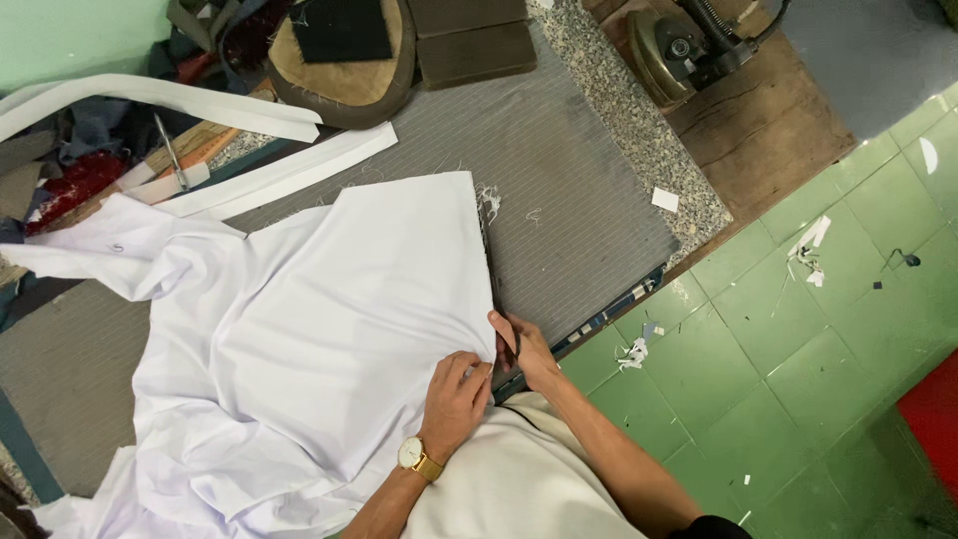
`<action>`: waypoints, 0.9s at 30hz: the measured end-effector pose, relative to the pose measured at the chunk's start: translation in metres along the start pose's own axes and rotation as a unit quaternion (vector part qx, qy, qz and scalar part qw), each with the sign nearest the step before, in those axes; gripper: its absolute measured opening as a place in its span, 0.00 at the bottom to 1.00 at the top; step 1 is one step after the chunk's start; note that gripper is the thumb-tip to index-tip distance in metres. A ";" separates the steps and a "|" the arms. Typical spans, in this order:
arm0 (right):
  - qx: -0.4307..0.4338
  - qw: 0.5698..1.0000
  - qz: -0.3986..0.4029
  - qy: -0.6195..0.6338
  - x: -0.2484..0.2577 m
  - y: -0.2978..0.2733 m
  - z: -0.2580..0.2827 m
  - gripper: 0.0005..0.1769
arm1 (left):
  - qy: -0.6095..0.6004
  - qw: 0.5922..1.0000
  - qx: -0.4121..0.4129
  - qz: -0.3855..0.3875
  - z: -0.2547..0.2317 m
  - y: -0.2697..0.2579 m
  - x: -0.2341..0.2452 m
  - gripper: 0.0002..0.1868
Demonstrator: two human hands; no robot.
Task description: The person irons a white shirt on a work table, then uses shears to cut the fabric into strips. They use a wooden ruler and a blue marker to measure and mark the fabric before making additional cuts. The person repeatedly folds and cuts the fabric throughout the process.
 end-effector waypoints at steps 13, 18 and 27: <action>0.030 0.998 -0.019 -0.053 0.007 0.046 0.013 0.27 | -0.010 1.000 0.020 0.005 0.000 -0.005 -0.013 0.05; 0.076 0.989 -0.079 -0.099 0.049 0.077 0.031 0.25 | -0.023 1.000 0.013 0.016 0.005 -0.008 -0.030 0.05; 0.193 0.745 -0.169 -0.616 0.191 0.159 0.131 0.26 | -0.096 0.982 0.151 0.058 0.006 0.006 -0.072 0.07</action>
Point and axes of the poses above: each hand's wrist, its own y-axis towards the middle knuckle, its own x-axis out of the back of the hand, z = x × y, the point moved 3 cm from there along y, towards the middle knuckle, and after that the axes turned 8 degrees about z, right-handed, at the moved point
